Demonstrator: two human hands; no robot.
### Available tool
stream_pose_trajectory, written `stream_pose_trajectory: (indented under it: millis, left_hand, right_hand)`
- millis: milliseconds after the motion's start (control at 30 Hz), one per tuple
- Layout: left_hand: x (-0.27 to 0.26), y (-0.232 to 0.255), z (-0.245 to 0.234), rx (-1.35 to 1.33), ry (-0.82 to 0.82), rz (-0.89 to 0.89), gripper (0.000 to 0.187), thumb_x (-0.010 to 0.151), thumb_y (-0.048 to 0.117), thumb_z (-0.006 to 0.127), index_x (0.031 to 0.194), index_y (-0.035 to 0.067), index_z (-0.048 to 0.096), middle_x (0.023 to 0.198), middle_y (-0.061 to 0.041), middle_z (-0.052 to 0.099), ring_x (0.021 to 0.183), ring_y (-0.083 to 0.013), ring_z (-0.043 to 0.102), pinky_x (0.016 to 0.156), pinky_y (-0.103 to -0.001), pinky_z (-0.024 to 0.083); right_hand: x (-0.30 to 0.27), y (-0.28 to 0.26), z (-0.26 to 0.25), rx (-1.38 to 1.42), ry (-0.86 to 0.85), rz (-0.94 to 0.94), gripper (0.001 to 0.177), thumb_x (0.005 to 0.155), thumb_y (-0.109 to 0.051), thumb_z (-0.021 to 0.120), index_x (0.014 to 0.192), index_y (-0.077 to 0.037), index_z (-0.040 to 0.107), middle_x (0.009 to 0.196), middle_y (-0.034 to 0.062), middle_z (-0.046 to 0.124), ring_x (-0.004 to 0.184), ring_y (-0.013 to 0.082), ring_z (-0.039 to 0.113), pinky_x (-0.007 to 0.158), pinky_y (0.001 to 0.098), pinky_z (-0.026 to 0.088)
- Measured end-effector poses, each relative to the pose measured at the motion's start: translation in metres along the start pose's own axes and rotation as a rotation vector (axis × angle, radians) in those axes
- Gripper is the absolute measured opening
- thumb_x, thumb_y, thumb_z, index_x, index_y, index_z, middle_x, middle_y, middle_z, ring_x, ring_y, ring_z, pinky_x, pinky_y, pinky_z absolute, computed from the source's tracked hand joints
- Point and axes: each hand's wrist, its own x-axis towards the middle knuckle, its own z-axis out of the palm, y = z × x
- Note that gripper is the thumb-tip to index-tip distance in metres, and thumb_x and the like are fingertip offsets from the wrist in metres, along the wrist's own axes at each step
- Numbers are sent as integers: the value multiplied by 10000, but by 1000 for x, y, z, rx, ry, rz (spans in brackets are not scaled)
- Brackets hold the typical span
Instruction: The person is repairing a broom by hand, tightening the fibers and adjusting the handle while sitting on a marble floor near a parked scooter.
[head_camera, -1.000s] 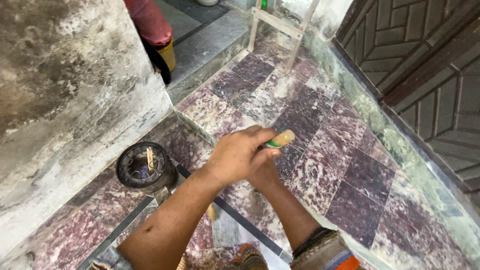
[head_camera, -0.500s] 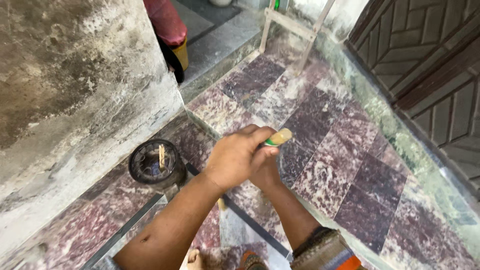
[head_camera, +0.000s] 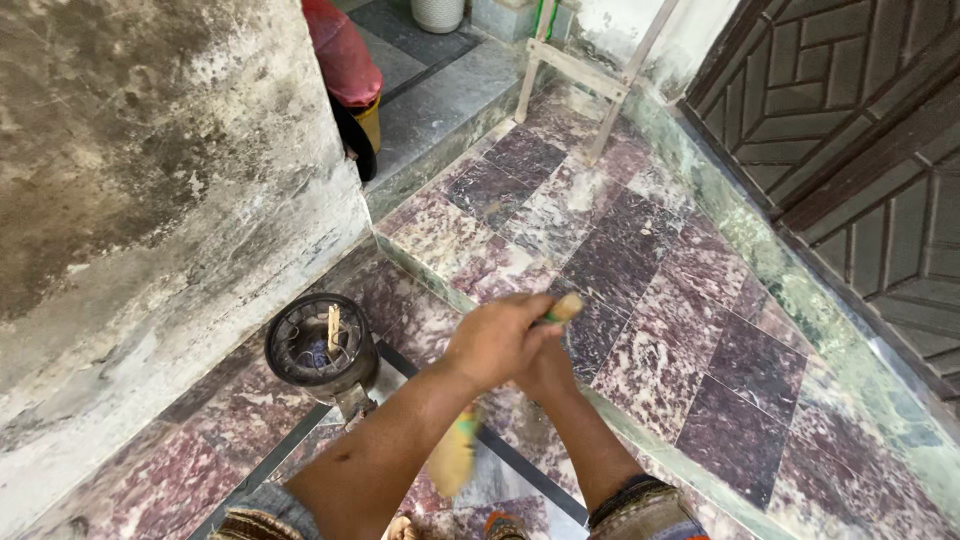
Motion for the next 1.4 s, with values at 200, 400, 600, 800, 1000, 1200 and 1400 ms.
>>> stream_pose_trajectory:
  millis: [200, 400, 600, 800, 1000, 1200, 1400]
  left_hand:
    - [-15, -20, 26, 0, -37, 0, 333, 981, 335, 630, 1210, 94, 620, 1063, -132, 716, 891, -312, 717, 794, -463, 592]
    - [-12, -21, 8, -5, -147, -86, 320, 1007, 329, 600, 1226, 97, 615, 1080, -134, 723, 923, -286, 735, 834, -435, 592]
    - [-16, -19, 1, -9, -90, -45, 373, 942, 326, 654, 1236, 100, 624, 1064, -129, 724, 921, -288, 723, 809, -448, 583]
    - [-13, -32, -4, 47, -195, -123, 351, 1008, 370, 600, 1215, 88, 622, 1033, -126, 720, 906, -273, 739, 821, -426, 605]
    - [-10, -40, -7, 66, -113, -57, 383, 982, 355, 611, 1250, 83, 588, 1014, -136, 688, 884, -278, 714, 777, -427, 608]
    - [-5, -41, -9, 82, -125, -63, 318, 1005, 327, 606, 1229, 100, 610, 1028, -123, 701, 923, -275, 719, 810, -440, 595]
    - [5, -50, -14, 123, -135, -79, 348, 977, 335, 629, 1231, 97, 611, 1045, -133, 708, 943, -280, 713, 818, -439, 590]
  right_hand:
    - [-10, 44, 34, -174, 13, 62, 308, 881, -326, 644, 1046, -75, 712, 1026, 189, 742, 1003, 391, 702, 836, 511, 564]
    - [-10, 19, 28, -185, -2, 66, 321, 917, -316, 590, 1099, -72, 692, 1075, 186, 735, 1008, 401, 693, 848, 514, 549]
    - [-5, 13, 28, -202, -77, 110, 341, 921, -359, 585, 1048, -65, 701, 1076, 160, 751, 1016, 346, 720, 861, 485, 565]
    - [9, 19, 42, -251, -59, 84, 395, 872, -419, 634, 1048, -78, 724, 1099, 190, 737, 1050, 372, 695, 885, 491, 552]
    - [15, 3, 38, -202, -59, 124, 384, 898, -410, 585, 1066, -91, 718, 1097, 176, 744, 1046, 372, 696, 860, 509, 552]
    - [17, 4, 37, -113, -66, 97, 405, 928, -417, 542, 1059, -69, 704, 1016, 184, 766, 982, 372, 727, 812, 499, 573]
    - [38, 10, 49, -231, -79, 141, 405, 908, -419, 592, 1071, -68, 710, 1057, 210, 741, 1000, 398, 709, 836, 517, 566]
